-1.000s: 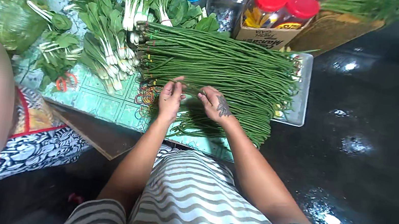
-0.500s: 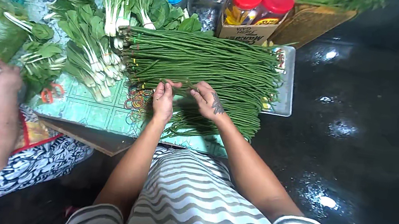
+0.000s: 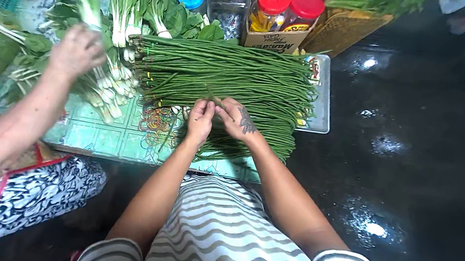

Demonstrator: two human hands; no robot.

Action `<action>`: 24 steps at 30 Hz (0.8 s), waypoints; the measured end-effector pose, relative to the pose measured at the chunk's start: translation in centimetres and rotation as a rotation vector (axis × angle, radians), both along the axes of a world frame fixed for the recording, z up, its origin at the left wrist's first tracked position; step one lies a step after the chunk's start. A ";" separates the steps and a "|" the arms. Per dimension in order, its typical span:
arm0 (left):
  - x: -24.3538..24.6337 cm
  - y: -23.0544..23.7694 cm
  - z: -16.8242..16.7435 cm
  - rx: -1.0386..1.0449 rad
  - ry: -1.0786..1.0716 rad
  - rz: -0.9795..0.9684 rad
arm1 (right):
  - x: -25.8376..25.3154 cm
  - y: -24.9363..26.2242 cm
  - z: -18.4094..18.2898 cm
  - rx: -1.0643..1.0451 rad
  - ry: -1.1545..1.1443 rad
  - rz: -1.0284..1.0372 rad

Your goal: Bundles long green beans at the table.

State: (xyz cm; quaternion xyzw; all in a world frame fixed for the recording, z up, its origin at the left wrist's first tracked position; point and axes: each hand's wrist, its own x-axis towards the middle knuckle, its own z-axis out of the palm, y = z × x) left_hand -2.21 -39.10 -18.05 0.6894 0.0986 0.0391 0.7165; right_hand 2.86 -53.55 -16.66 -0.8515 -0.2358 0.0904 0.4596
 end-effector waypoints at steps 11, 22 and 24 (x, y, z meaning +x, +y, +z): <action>0.1 -0.6 0.2 -0.167 -0.015 0.070 | -0.9 0.8 0.6 -0.647 0.031 0.016; 1.0 -1.1 -0.4 -0.234 -0.089 0.134 | -0.7 -0.3 0.3 -0.533 -0.010 -0.010; 1.7 -1.0 -1.0 -0.253 -0.101 0.161 | -0.9 -0.8 0.2 -0.319 -0.077 -0.086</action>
